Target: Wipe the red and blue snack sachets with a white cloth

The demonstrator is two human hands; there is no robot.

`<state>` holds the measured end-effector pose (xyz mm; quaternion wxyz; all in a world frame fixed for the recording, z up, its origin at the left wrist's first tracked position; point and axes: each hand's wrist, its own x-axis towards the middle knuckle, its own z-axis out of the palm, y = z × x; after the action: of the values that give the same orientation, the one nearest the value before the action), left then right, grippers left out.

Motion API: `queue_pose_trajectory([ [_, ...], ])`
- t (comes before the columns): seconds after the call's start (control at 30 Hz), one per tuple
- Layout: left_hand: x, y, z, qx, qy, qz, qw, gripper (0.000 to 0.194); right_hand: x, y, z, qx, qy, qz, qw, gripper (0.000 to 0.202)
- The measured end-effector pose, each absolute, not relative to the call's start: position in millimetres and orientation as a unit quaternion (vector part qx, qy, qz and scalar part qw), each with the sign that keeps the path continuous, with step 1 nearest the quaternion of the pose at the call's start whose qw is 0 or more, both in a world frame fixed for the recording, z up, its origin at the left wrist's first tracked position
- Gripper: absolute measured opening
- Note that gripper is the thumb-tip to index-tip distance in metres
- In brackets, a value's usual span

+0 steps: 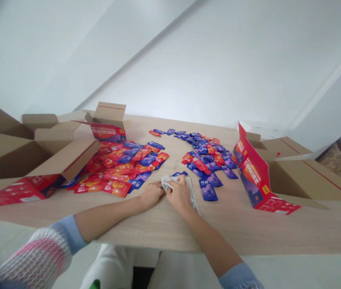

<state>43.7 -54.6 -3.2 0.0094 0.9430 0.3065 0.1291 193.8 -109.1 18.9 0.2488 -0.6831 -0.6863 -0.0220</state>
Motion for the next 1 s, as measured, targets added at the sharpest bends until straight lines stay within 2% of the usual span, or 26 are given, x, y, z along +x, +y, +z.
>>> queue_pose_trajectory([
  [0.27, 46, -56, -2, 0.951, 0.265, 0.154, -0.042, 0.024, 223, -82, 11, -0.734, -0.646, 0.066, 0.199, 0.019],
  [0.53, 54, -60, -6, 0.940, 0.314, 0.120, -0.063, 0.028, 250, -54, 5, -0.821, -0.538, -0.029, 0.188, 0.029],
  [0.9, 46, -51, -8, 0.945, 0.303, 0.119, -0.027, 0.030, 253, -84, 14, -0.741, -0.623, -0.059, 0.244, 0.040],
  [1.0, 45, -46, -10, 0.951, 0.279, 0.134, -0.012, 0.029, 228, -91, 11, -0.707, -0.673, -0.022, 0.214, 0.041],
])
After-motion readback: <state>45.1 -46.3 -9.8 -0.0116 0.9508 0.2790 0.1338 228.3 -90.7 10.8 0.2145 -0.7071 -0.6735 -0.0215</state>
